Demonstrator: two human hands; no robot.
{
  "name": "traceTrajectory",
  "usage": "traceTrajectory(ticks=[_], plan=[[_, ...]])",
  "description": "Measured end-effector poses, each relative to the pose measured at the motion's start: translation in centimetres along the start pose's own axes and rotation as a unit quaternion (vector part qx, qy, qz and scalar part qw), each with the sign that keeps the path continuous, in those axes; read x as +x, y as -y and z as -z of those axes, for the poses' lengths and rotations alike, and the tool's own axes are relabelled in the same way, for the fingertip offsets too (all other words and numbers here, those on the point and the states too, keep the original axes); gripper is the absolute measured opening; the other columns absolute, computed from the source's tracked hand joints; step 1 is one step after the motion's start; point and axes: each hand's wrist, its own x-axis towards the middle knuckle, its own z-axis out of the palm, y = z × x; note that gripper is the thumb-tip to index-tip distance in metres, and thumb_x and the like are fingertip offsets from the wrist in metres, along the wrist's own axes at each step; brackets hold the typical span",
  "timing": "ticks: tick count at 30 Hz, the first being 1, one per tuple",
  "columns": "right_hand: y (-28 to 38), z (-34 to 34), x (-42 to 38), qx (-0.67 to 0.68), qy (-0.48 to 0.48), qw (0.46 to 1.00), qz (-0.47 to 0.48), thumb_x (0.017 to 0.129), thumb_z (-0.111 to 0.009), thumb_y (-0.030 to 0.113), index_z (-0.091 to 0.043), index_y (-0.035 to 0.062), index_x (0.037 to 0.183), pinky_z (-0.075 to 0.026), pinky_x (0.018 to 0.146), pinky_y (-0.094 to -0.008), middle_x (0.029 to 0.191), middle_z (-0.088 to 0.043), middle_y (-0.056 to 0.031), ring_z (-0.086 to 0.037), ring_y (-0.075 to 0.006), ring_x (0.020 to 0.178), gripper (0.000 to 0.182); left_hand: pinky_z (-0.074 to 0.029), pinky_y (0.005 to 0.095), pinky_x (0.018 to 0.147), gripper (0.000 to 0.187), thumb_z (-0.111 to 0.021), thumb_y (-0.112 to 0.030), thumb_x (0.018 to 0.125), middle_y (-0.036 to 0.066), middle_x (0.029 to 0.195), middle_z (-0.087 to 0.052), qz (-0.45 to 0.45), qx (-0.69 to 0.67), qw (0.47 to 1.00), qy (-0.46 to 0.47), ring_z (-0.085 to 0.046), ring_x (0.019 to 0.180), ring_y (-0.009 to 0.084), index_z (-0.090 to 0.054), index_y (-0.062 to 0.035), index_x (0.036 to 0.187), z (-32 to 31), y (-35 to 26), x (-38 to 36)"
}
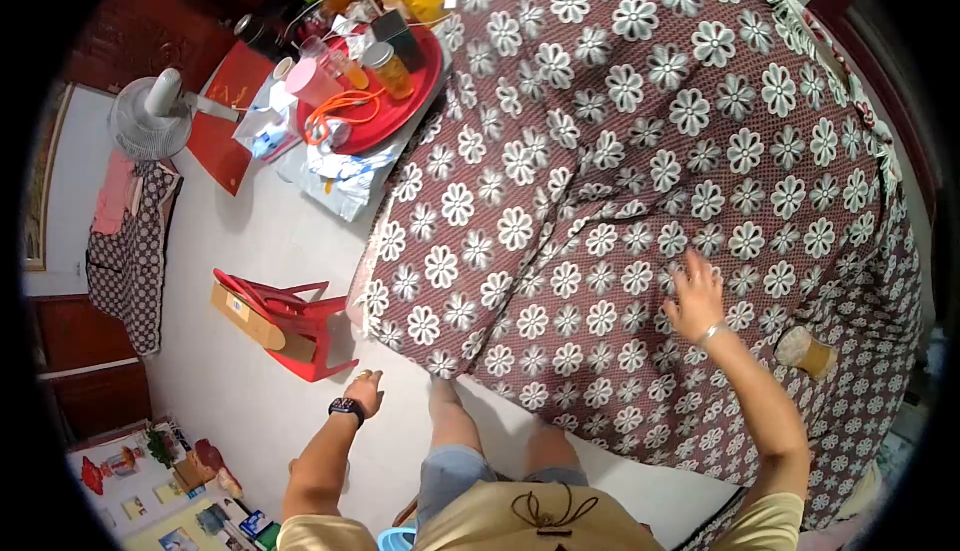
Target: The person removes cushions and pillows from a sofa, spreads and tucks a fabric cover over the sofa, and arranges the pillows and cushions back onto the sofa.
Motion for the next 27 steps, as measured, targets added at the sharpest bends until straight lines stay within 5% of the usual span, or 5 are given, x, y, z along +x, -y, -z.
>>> traceTrajectory(ticks=[8,11,18,22,27], plan=[[17.5,-8.7,-11.3,0.249,0.198,0.926,-0.205,0.081,-0.060,0.031,-0.053,-0.0009,0.111,-0.046,0.081,-0.0421,0.098,-0.059,-0.0267,-0.058,-0.0399,0.090,0.045,-0.043,0.0427,0.084,0.050,-0.067,-0.035,0.076,0.023,0.106,-0.055,-0.033,-0.049,0.992,-0.114,-0.053,0.099,0.0353,-0.051,0.0020,0.105,5.4,7.8,10.1],[25.6,-24.1,-13.5,0.463,0.180,0.810,-0.312,0.082,-0.061,0.039,-0.052,-0.0030,0.108,-0.050,0.063,-0.0333,0.082,-0.062,-0.0148,-0.063,-0.0237,0.071,0.050,-0.046,0.0415,0.062,0.042,-0.072,-0.039,0.072,0.014,0.063,-0.059,-0.022,-0.277,0.944,-0.180,-0.058,0.063,0.0305,-0.059,0.0015,0.067,0.2,10.3,17.4],[44.5,-26.5,-1.9,0.644,0.199,0.429,-0.601,0.071,-0.054,0.070,-0.040,-0.0015,0.123,-0.052,0.054,-0.0420,0.087,-0.059,-0.0195,-0.062,-0.0309,0.063,0.089,-0.045,0.0398,0.064,0.029,-0.067,-0.004,0.069,0.019,0.075,-0.058,-0.156,-0.309,0.905,-0.246,-0.059,0.069,0.0325,-0.055,-0.0005,0.096,-0.9,9.4,16.7],[46.4,-27.3,1.5,0.555,0.218,0.458,-0.659,0.066,-0.058,0.073,-0.053,-0.0023,0.079,-0.046,0.040,-0.0360,0.063,-0.057,-0.0144,-0.059,-0.0246,0.048,0.076,-0.044,0.0362,0.057,0.027,-0.066,-0.004,0.071,0.019,0.075,-0.058,-0.119,-0.302,0.921,-0.217,-0.058,0.065,0.0280,-0.058,0.0007,0.097,5.0,11.6,14.6],[45.2,-25.0,-2.0,0.561,0.260,0.608,-0.498,0.073,-0.048,0.072,-0.054,-0.0036,0.080,-0.043,0.038,-0.0286,0.056,-0.056,-0.0110,-0.058,-0.0217,0.045,0.076,-0.044,0.0377,0.058,0.022,-0.068,-0.007,0.071,0.019,0.074,-0.059,-0.176,-0.302,0.892,-0.286,-0.057,0.065,0.0312,-0.060,0.0019,0.089,7.1,11.9,10.6]])
